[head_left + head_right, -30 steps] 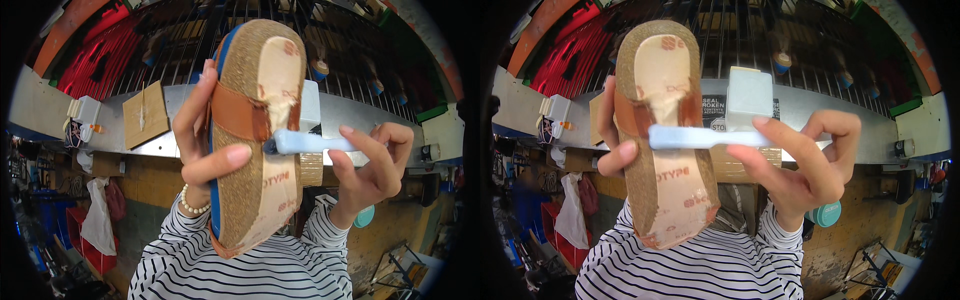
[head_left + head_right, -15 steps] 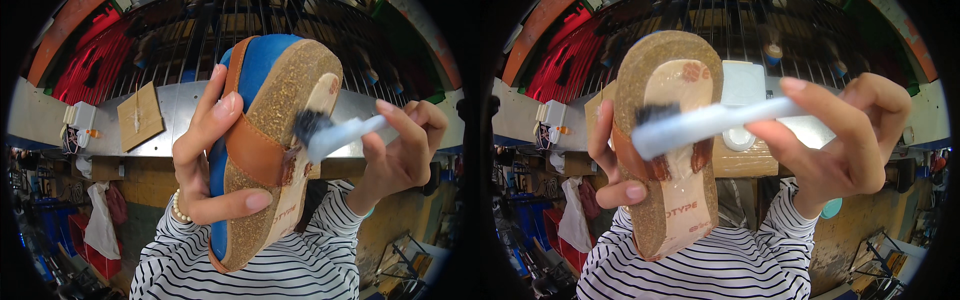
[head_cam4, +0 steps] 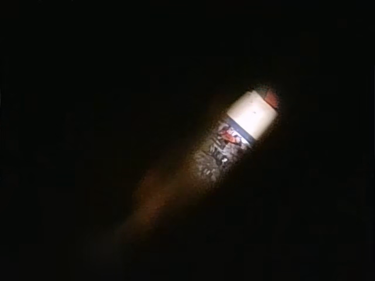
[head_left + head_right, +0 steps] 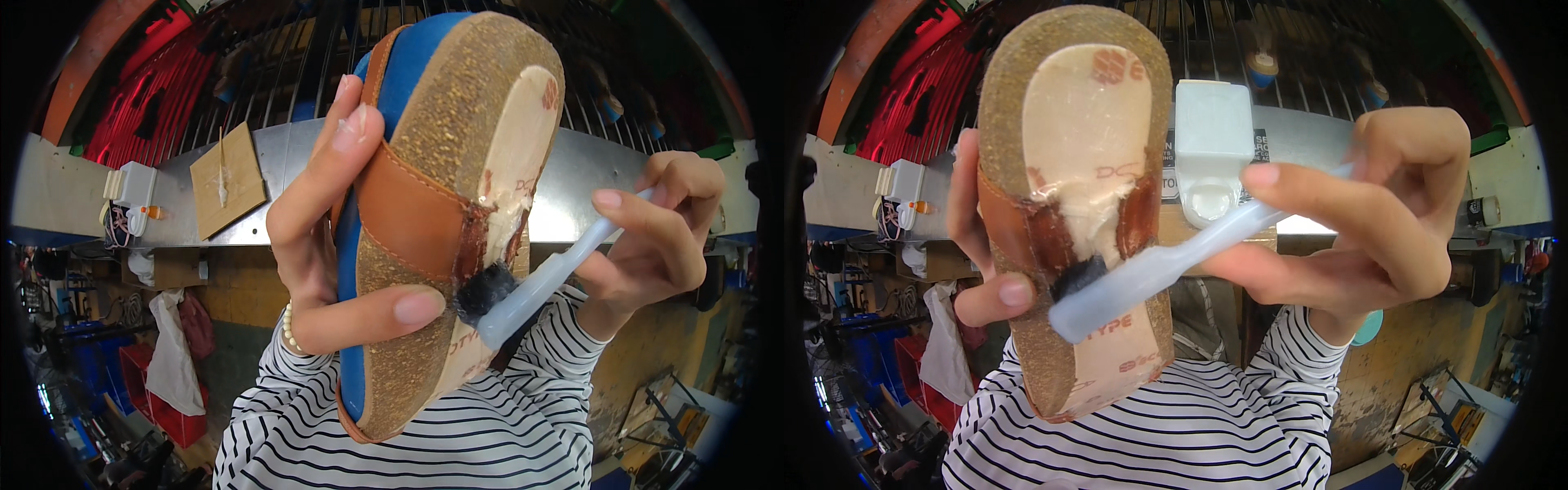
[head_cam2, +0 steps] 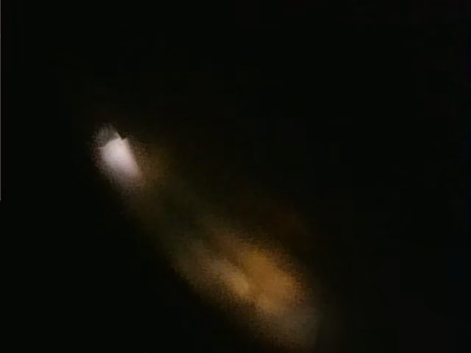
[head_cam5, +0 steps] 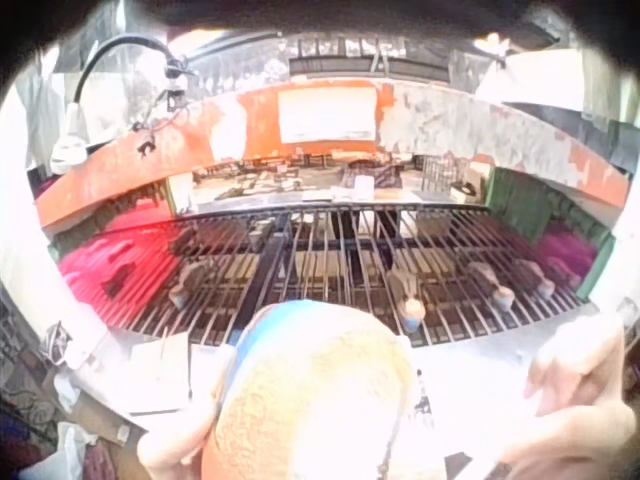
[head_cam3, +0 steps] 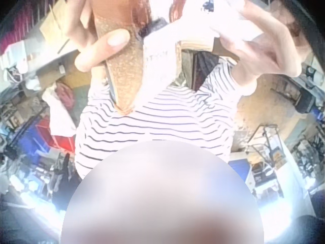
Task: The person repeatedly applies a white adhesive to the sole and strap of a blue and brown sandal using a small brush. They dip the brush into a container of glue and spread it across the sandal surface multiple times.
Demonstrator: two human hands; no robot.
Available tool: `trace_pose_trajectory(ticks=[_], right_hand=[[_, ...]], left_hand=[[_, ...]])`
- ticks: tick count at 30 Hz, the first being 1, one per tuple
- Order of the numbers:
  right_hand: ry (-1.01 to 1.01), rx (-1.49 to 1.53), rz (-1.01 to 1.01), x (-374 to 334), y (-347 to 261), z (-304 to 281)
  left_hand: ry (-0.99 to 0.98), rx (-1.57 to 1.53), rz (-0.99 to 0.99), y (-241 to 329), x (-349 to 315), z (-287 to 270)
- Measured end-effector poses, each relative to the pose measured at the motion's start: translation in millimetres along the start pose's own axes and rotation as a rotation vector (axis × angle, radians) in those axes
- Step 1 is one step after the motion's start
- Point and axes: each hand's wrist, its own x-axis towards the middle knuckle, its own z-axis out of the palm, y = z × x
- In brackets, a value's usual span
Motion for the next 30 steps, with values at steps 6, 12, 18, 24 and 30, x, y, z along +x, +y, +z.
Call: trace_pose_trajectory(ticks=[6, 12, 18, 24, 30], right_hand=[[0.058, -0.031, 0.200, -11.0, -7.7, 13.0], [0.027, -0.072, 0.193, -4.4, -13.6, 9.9], [0.028, -0.169, 0.097, 0.2, -6.1, 5.3], [0.016, -0.036, 0.083, -10.4, -2.0, 13.8], [0.006, 0.076, 0.082, -20.1, -2.2, 18.9]], left_hand=[[0.087, 0.062, 0.038, -10.7, 2.5, -4.4], [0.086, 0.075, 0.052, -12.2, 4.2, -4.4], [0.084, 0.081, 0.074, -13.9, 8.1, -4.3], [0.138, 0.118, 0.130, -24.2, 14.5, -2.8], [0.044, 0.444, 0.533, -38.7, 30.2, -8.1]])
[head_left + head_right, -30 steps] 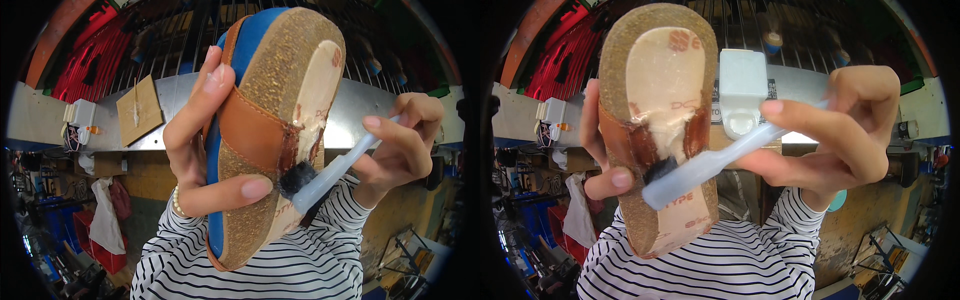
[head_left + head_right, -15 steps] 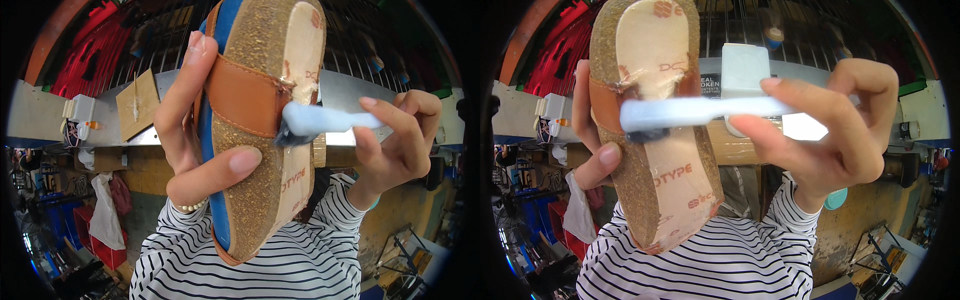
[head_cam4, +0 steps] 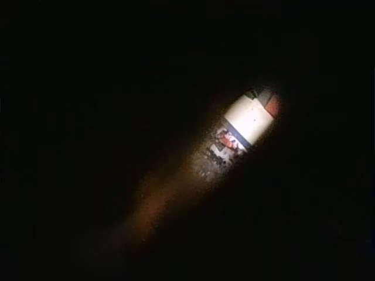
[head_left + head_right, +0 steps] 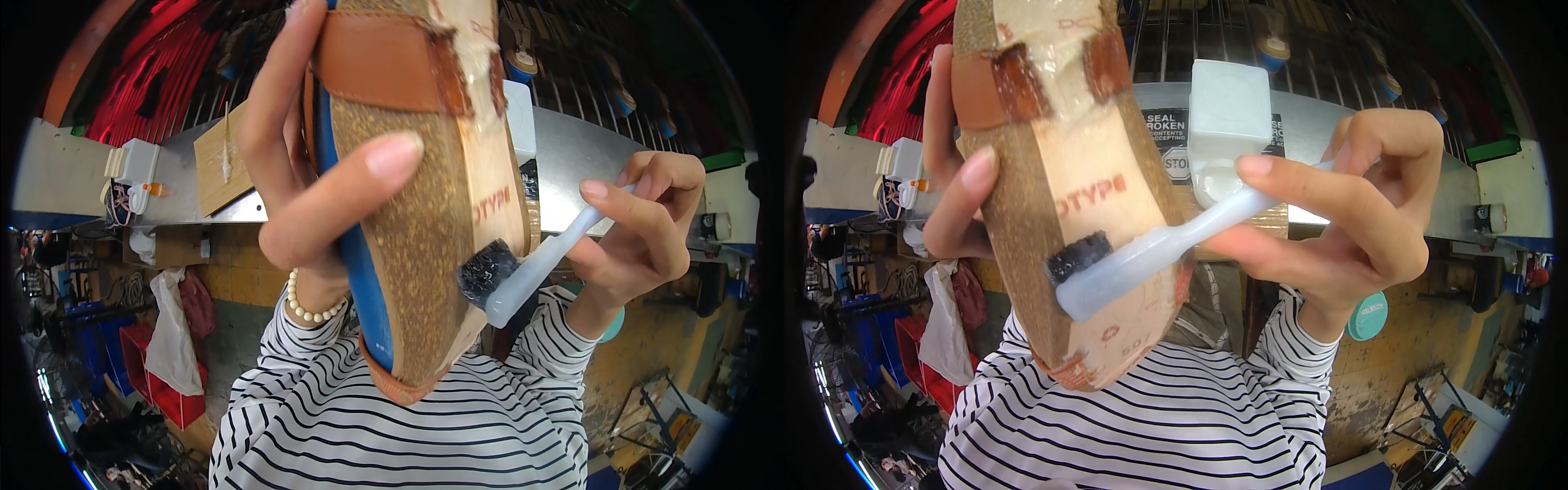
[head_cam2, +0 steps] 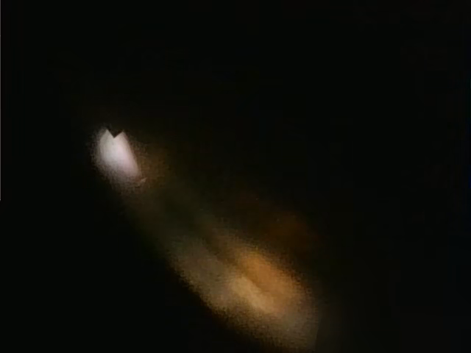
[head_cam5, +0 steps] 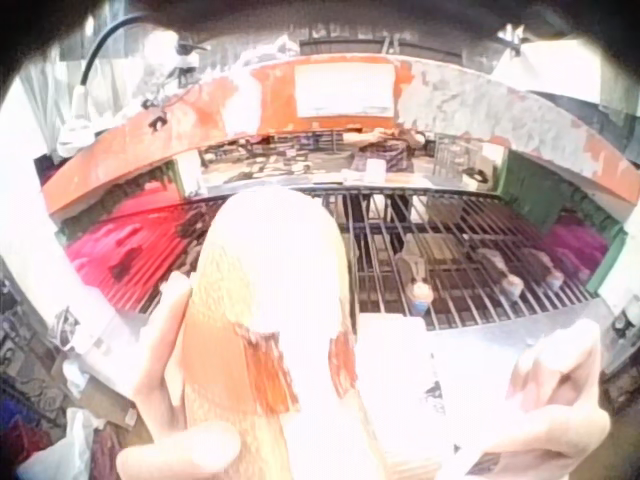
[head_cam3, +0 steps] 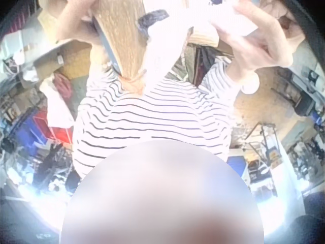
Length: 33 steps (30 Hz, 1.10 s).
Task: The person repeatedly applies a white adhesive to the sole and strap of a blue and brown sandal using a small brush. They dip the brush into a container of glue and spread it across the sandal surface multiple times.
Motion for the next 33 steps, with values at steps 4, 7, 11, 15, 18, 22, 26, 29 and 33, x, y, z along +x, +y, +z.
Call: trace_pose_trajectory(ticks=[4, 7, 11, 15, 18, 22, 26, 29, 33], right_hand=[[0.025, -0.018, -0.101, -1.1, -0.8, 7.0], [-0.006, -0.013, -0.119, -0.6, -6.2, 7.0], [0.005, 0.049, 0.071, -1.7, -11.2, 7.1], [0.098, 0.003, 0.283, -6.7, -7.6, 24.1], [0.129, 0.188, 0.223, -11.0, -16.5, 28.9], [0.033, 0.041, 0.217, -8.4, -25.3, 21.9], [0.047, -0.060, 0.217, -3.0, -20.8, 19.8], [0.077, -0.039, 0.197, -1.6, -19.2, 19.9], [0.023, 0.052, 0.121, -4.0, -21.9, 19.5]], left_hand=[[-0.106, 0.086, 0.157, -9.9, 9.6, -4.8], [-0.040, 0.043, 0.097, -8.5, 10.2, -7.8], [-0.089, 0.097, -0.040, -4.4, 2.6, -14.9], [0.044, 0.153, -0.148, -9.7, -3.9, -17.6], [-0.030, 0.200, -0.226, -7.9, -5.1, -21.2], [0.063, 0.125, -0.377, 5.5, -10.0, -14.6], [0.016, 0.198, -0.394, 14.4, -12.5, -7.9], [-0.015, 0.124, -0.327, 15.7, -11.3, -9.1], [-0.006, 0.087, -0.359, 8.9, -15.9, -17.1]])
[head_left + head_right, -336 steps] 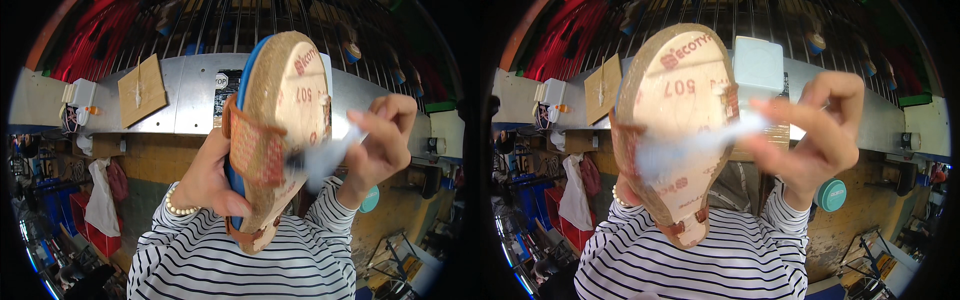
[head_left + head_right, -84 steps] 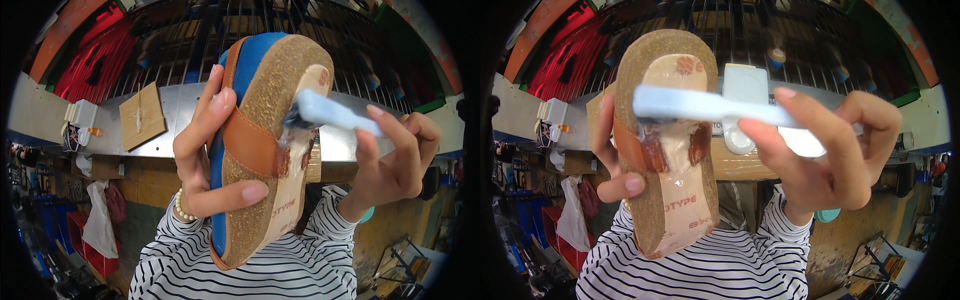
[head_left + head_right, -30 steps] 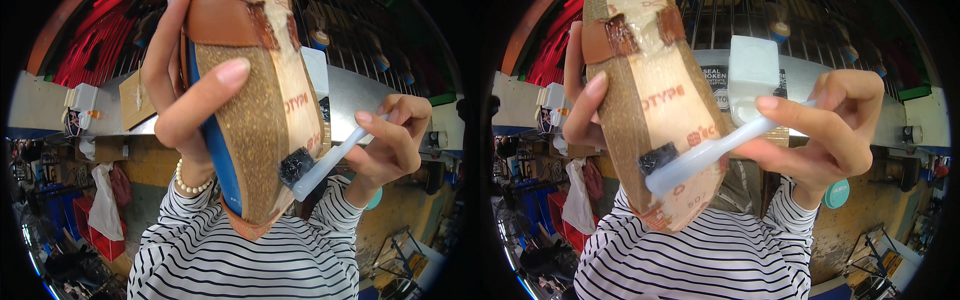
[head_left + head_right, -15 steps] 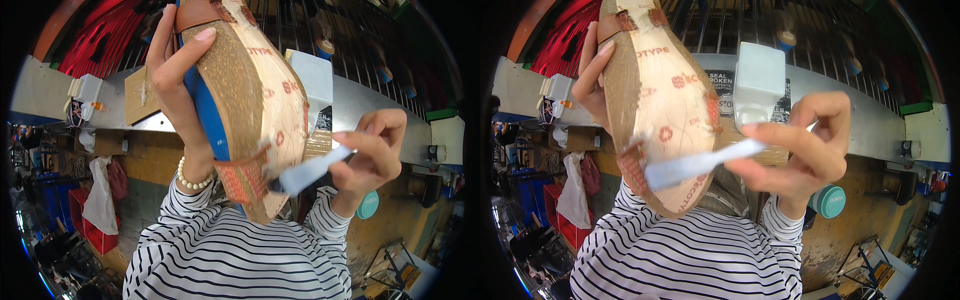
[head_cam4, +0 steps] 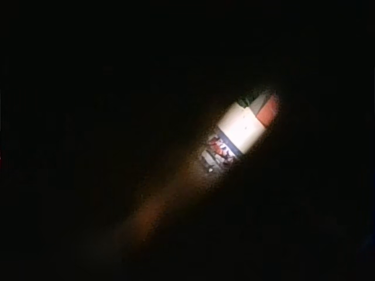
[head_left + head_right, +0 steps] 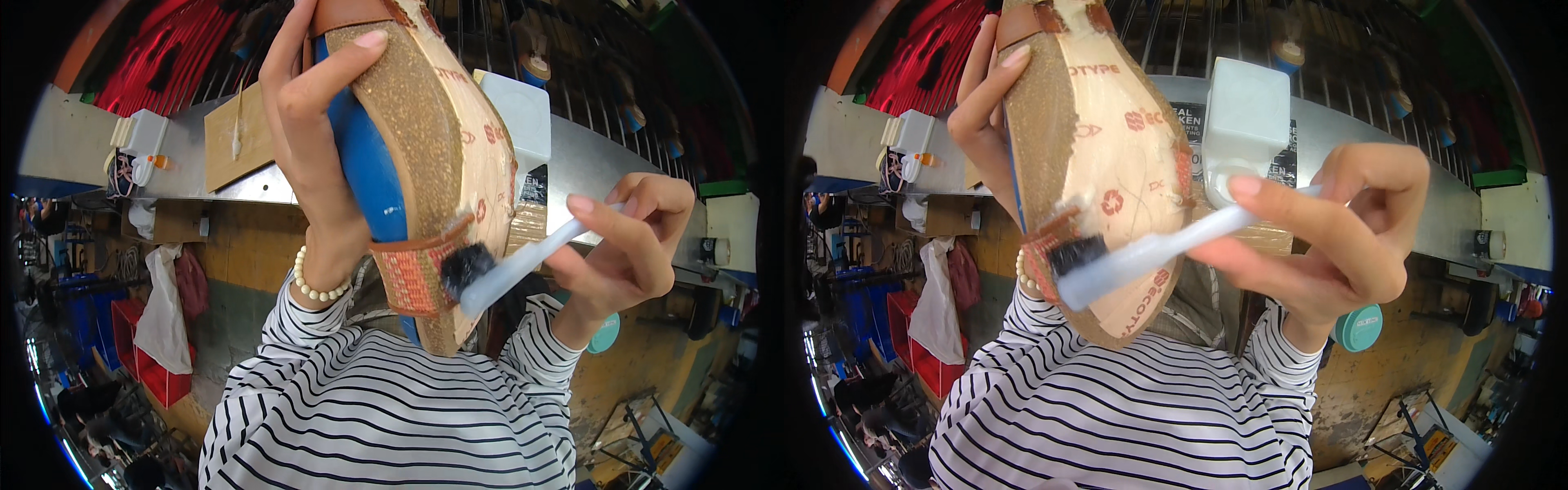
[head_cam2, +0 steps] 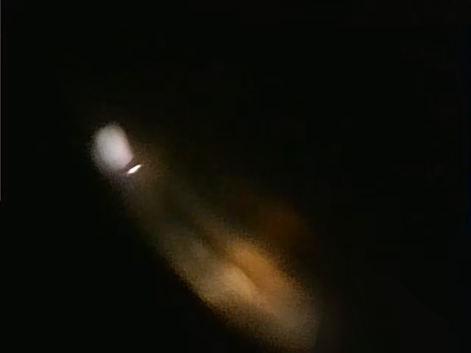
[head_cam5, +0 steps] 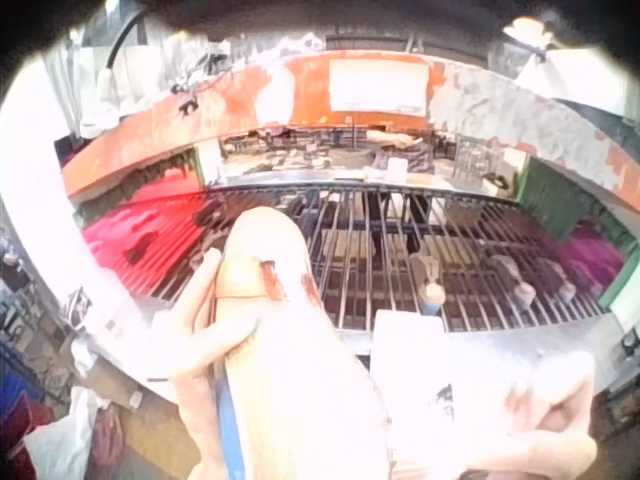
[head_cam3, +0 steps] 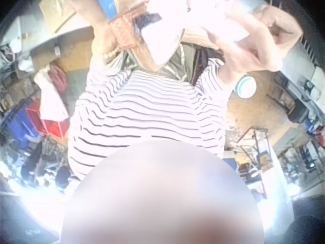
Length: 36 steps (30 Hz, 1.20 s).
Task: The person repeatedly applies a white adhesive to the sole and strap of a blue and brown sandal using a small brush. They dip the brush into a container of glue and spread it across the sandal surface multiple times.
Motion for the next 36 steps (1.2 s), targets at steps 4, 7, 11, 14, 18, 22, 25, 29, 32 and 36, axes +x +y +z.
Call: trace_pose_trajectory(ticks=[4, 7, 11, 14, 18, 22, 25, 29, 32, 36], right_hand=[[-0.045, 0.053, -0.057, -8.6, 5.1, -3.2], [0.013, 0.113, 0.147, -28.0, 8.9, -6.5], [-0.055, -0.374, 0.458, -54.7, 36.2, -18.4], [-0.342, -0.649, 0.406, -78.1, 53.8, -20.1], [-0.382, -0.645, 0.442, -106.1, 65.3, -17.6], [-0.299, -0.711, 0.478, -114.1, 60.4, -17.4], [-0.295, -0.397, 0.727, -104.4, 44.6, -10.5], [-0.030, 0.069, 0.650, -77.1, 8.1, 2.7], [0.065, 0.128, 0.450, -56.2, -15.9, 18.2], [0.062, -0.020, 0.316, -34.5, -27.1, 32.4]], left_hand=[[-0.068, 0.004, 0.003, -16.3, -4.0, -14.1], [0.000, 0.061, 0.035, -24.2, -3.9, -10.8], [0.241, -0.375, -0.478, -12.5, -6.6, -23.0], [0.270, -0.622, -0.672, -6.4, -17.1, -50.4], [0.197, -0.353, -0.538, -29.5, -31.3, -79.0], [0.151, -0.317, -0.526, -45.8, -13.3, -98.4], [0.140, 0.016, -0.261, -45.6, -10.1, -82.5], [0.070, 0.379, -0.018, -36.2, -21.7, -53.1], [0.016, 0.389, 0.025, -29.2, -17.3, -46.7], [0.060, 0.413, 0.115, -25.9, -1.4, -38.9]])
